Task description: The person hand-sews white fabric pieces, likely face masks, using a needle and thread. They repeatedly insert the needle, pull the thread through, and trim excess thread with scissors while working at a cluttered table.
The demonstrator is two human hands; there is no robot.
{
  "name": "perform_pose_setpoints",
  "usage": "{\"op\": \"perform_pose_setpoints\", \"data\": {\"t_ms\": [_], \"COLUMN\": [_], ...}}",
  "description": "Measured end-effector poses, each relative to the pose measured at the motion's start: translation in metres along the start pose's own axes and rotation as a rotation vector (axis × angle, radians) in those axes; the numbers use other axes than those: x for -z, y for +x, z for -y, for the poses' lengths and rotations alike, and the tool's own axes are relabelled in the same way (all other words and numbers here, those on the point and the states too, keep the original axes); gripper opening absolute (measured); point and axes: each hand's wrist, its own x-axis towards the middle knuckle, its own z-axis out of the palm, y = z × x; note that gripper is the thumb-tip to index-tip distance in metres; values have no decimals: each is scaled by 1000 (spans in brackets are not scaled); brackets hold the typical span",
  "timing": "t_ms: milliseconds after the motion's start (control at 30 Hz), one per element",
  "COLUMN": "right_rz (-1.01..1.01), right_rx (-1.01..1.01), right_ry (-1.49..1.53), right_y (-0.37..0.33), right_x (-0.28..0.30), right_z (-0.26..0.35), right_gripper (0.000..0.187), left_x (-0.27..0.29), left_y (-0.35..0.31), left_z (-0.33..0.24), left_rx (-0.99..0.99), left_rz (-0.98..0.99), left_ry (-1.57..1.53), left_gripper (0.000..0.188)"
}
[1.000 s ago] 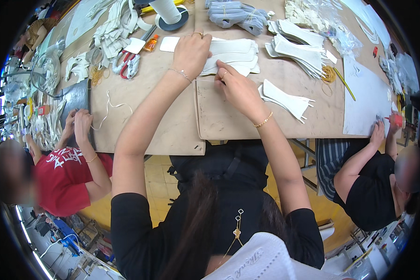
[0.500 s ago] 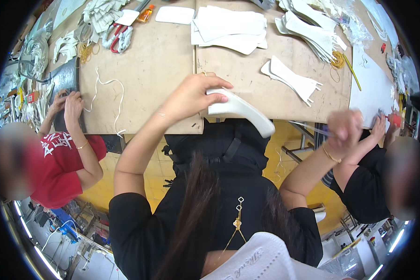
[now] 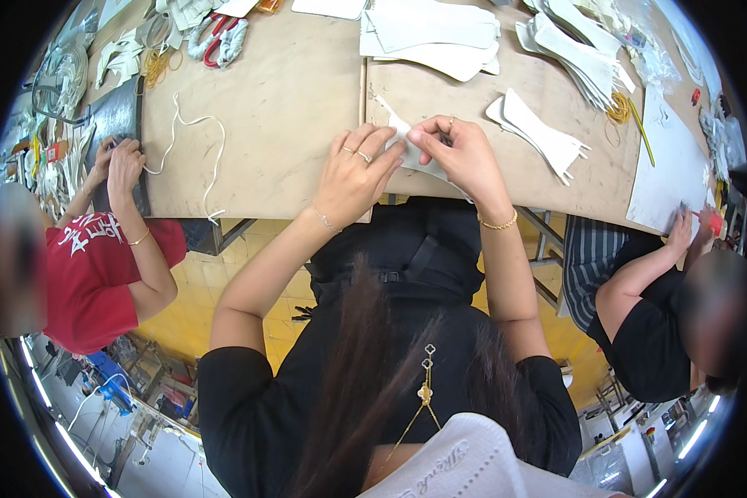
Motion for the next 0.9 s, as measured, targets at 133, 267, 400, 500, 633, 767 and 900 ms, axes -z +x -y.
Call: {"op": "perform_pose_setpoints", "data": {"t_ms": [133, 267, 400, 500, 633, 767, 900], "right_rz": [-2, 65, 104, 136, 181, 202, 197], "right_rx": [-10, -92, -172, -182, -144, -120, -134], "right_ry": [-164, -206, -240, -248, -272, -281, -290], "right_y": [10, 12, 15, 17, 19, 20, 22], "right_x": [-4, 6, 15, 19, 24, 27, 26], "right_z": [1, 9, 16, 17, 14, 11, 10], "right_gripper": [23, 24, 24, 24, 24, 24, 25], "left_x": [2, 4, 4, 4, 4, 4, 4], "left_y": [1, 2, 3, 3, 3, 3, 3], "left_z": [1, 2, 3, 4, 5, 6, 6], "left_rx": [33, 37, 32, 28, 23, 19, 13], "left_rz": [-19, -9, -2, -1, 1, 6, 17], "left_ry": [0, -1, 7, 4, -1, 4, 8], "left_gripper": [32, 32, 33, 33, 34, 33, 34]}}
